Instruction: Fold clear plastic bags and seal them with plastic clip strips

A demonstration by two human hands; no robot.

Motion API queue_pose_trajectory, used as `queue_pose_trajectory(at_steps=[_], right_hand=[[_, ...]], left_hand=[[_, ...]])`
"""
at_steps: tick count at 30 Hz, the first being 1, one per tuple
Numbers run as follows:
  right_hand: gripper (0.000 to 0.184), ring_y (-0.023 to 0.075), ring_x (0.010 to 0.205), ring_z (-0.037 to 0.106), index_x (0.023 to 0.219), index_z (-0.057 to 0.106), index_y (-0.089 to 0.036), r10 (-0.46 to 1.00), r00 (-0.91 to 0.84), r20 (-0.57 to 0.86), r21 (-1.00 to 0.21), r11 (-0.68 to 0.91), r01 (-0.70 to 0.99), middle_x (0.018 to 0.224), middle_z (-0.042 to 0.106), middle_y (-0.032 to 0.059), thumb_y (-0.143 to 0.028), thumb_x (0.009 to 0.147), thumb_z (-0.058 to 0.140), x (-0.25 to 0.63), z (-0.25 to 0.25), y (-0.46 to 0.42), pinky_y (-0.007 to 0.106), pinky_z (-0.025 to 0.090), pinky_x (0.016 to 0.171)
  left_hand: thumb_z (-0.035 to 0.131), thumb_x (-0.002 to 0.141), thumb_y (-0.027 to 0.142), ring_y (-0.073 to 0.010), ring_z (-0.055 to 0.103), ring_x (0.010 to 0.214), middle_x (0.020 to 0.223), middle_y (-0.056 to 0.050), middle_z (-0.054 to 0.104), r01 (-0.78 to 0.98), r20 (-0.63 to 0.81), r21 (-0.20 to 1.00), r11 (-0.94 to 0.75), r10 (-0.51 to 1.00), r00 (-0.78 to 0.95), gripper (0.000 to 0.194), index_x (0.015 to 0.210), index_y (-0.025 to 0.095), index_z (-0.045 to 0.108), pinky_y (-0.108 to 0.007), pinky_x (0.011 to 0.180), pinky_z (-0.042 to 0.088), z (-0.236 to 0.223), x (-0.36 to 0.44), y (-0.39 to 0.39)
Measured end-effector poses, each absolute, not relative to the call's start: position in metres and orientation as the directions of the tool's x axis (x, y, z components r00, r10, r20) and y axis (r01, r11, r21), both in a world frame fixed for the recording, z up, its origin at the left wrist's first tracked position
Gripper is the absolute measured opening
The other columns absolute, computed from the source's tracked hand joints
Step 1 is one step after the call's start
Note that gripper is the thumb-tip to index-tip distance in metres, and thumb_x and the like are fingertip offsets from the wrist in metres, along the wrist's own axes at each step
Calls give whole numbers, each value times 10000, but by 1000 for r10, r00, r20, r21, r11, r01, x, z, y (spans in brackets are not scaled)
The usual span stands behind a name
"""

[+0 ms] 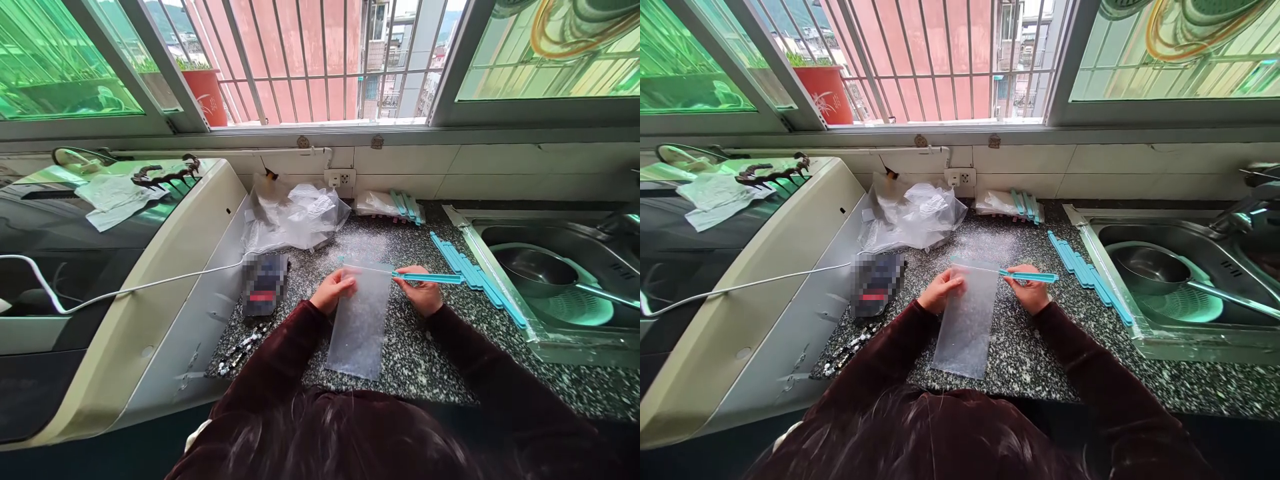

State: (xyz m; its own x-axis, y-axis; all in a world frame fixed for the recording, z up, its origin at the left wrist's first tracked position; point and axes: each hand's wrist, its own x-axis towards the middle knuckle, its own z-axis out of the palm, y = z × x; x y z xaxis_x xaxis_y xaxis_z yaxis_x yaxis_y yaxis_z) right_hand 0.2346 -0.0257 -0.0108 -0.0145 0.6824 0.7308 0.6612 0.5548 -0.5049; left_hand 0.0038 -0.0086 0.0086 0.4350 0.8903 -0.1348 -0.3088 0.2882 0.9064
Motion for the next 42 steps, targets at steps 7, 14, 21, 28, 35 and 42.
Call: queue_pose_trajectory(at_steps=[7,14,21,28,35,42], right_hand=[[79,185,712,622,807,634,-209,664,-103,740,-483,633,606,743,675,42,-282,783,615,223,-10,-34,343,517,653],[99,181,684,622,788,629,-212,660,-161,734,-446,647,619,714,670,41,-304,797,592,220,-9,-35,343,525,637],[129,195,767,647,855,649,-206,647,-267,714,-335,651,681,791,697,62,-309,795,600,229,2,-36,342,540,690],[118,197,795,641,850,652,-211,669,-273,691,-359,645,674,815,698,59,-266,816,554,231,10,-41,358,544,721],[166,195,784,632,935,652,-207,649,-238,723,-351,641,682,840,686,78,-225,824,530,222,5,-44,359,545,682],[204,194,814,632,1002,627,-210,627,-238,742,-364,674,643,875,675,81,-185,822,535,220,8,-44,349,544,698]], left_hand=[[766,457,524,-36,345,396,448,47,431,-264,-259,883,389,871,418,486,527,134,485,-216,438,194,2,6,-7],[777,465,429,-45,355,409,450,46,426,-317,-304,839,443,864,402,414,519,140,485,-221,442,200,4,7,-7],[779,445,330,-60,414,435,472,35,484,-381,-361,797,468,876,320,325,550,125,550,-215,458,257,3,6,-5],[778,423,321,-57,410,418,455,35,494,-368,-392,792,486,868,303,318,523,126,547,-213,445,253,4,5,-4],[757,467,338,-53,385,424,457,37,470,-343,-374,815,466,876,304,315,524,134,523,-218,451,243,1,8,-6],[754,473,377,-55,372,417,445,38,451,-317,-350,839,443,884,309,341,512,138,512,-224,453,230,0,10,-8]])
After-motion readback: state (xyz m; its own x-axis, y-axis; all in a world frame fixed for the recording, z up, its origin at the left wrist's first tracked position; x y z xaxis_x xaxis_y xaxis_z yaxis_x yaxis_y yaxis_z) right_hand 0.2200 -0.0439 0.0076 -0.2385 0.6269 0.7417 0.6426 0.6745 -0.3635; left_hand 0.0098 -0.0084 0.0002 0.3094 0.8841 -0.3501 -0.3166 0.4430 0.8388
